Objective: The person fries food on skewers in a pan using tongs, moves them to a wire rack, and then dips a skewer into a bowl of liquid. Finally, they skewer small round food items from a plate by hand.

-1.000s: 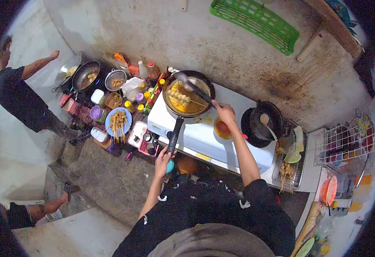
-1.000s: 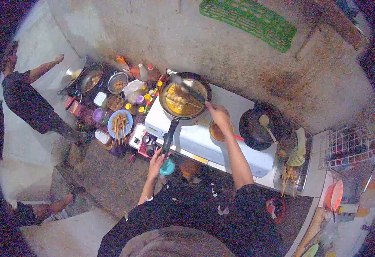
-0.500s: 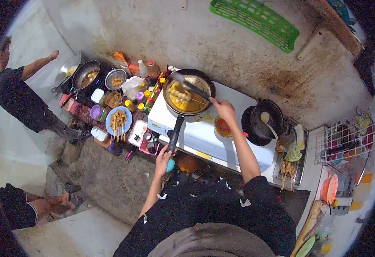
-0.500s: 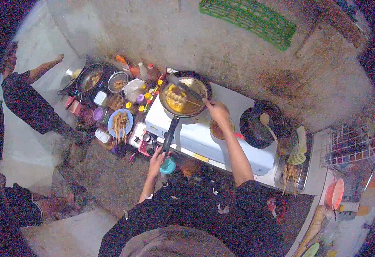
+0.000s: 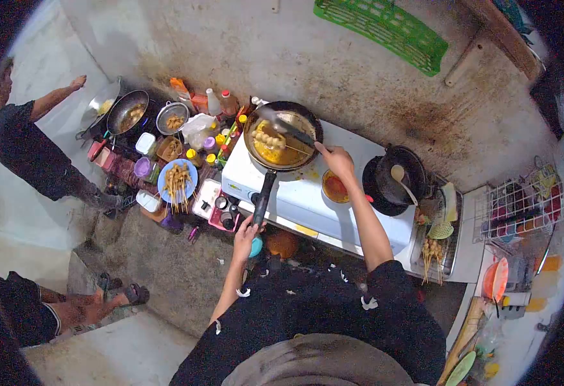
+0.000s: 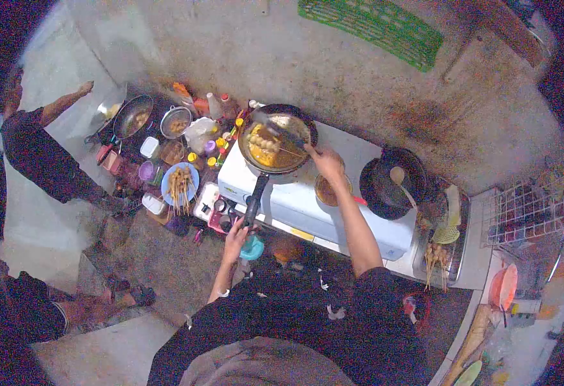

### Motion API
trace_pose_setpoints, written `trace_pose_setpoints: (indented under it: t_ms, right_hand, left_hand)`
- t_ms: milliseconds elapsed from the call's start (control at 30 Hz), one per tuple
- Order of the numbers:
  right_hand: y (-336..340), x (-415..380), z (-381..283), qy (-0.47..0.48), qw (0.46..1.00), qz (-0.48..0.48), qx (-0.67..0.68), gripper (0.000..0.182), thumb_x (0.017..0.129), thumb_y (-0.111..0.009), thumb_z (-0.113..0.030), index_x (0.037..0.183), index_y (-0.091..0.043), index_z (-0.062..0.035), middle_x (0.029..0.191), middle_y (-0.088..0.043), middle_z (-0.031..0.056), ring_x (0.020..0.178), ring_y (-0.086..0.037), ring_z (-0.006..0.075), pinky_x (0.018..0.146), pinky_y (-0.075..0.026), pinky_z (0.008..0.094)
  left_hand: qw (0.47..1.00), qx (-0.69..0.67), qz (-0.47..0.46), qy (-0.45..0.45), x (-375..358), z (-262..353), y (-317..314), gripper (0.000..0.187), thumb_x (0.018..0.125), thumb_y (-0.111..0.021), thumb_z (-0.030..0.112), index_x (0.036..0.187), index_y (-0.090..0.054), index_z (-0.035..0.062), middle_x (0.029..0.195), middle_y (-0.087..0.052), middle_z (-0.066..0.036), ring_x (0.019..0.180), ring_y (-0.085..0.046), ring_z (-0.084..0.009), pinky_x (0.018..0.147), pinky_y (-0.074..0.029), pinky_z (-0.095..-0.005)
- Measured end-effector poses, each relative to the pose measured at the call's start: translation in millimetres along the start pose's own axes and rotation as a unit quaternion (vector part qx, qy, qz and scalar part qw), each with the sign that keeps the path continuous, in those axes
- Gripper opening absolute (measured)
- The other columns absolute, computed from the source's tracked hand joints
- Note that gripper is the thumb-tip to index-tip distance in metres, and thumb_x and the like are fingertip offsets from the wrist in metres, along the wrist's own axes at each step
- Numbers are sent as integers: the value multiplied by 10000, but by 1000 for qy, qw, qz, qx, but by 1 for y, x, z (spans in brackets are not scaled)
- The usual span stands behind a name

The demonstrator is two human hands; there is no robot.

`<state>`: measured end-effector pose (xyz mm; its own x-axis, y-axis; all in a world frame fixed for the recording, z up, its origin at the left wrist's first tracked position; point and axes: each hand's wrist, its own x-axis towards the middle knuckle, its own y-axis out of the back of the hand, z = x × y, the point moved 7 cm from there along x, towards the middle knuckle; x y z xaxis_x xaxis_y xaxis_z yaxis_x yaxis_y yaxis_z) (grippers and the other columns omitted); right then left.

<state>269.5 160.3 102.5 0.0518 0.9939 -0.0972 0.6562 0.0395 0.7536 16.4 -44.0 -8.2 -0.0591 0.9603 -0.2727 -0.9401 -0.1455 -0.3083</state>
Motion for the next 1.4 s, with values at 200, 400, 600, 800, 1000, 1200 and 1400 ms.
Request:
trace_pose_setpoints:
  t_ms: [200, 400, 600, 800, 1000, 1200, 1400]
  right_hand:
    - [2, -3, 2, -19, 1000, -14, 21, 705, 724, -423, -658, 835, -635, 5, 721, -595, 210, 765, -588, 329, 730, -424, 366]
    - [-5, 1, 20, -41, 997, -61, -27, 589, 749, -411, -623, 947, -638, -117, 936, -597, 183, 899, -562, 338, 811, -414, 383]
    - [12, -23, 22, -2, 1000, 1, -18, 577, 739, -450, -607, 931, -640, -98, 871, -602, 208, 850, -580, 332, 769, -436, 397]
    - [52, -68, 9, -8, 983, 114, -144, 556, 697, -531, -583, 972, -609, -106, 743, -619, 160, 738, -597, 331, 653, -466, 391]
    - [50, -115, 26, 37, 969, 220, -103, 500, 679, -601, -503, 942, -600, -78, 746, -619, 143, 658, -601, 298, 603, -469, 369]
    - [-2, -166, 78, -121, 961, 219, 120, 623, 668, -607, -553, 1096, -538, -105, 753, -606, 176, 736, -597, 321, 643, -459, 390]
    - [78, -255, 72, -147, 918, 253, 268, 550, 722, -649, -385, 1088, -517, 4, 899, -605, 109, 817, -550, 160, 766, -419, 286]
  left_hand:
    - [999, 41, 5, 9, -2, 2, 0, 412, 868, -462, 123, 1231, -338, -29, 1007, -566, -138, 920, -547, -158, 808, -421, -266]
    - [999, 34, 9, 21, 0, 0, 0, 404, 867, -462, 119, 1224, -345, -29, 1005, -565, -138, 919, -548, -162, 807, -425, -262]
    - [999, 32, -4, 24, 1, 3, -1, 412, 849, -489, 98, 1216, -357, -37, 1002, -560, -106, 900, -547, -143, 795, -422, -230]
    - [968, 207, 94, -104, 1, 20, 12, 426, 812, -542, 102, 1193, -392, -13, 1093, -469, -115, 975, -478, -180, 846, -371, -283]
    - [952, 250, -113, -139, -7, 77, -59, 298, 821, -523, 103, 1094, -469, -3, 963, -548, -64, 887, -504, -134, 808, -391, -266]
    - [812, 323, -482, -67, -28, 32, -132, 330, 827, -499, 97, 1143, -440, 19, 983, -564, -61, 869, -527, -131, 801, -402, -257]
    - [628, 362, -688, -41, -71, -16, -177, 357, 811, -520, 153, 1135, -438, 27, 1012, -548, -115, 919, -547, -214, 804, -410, -312]
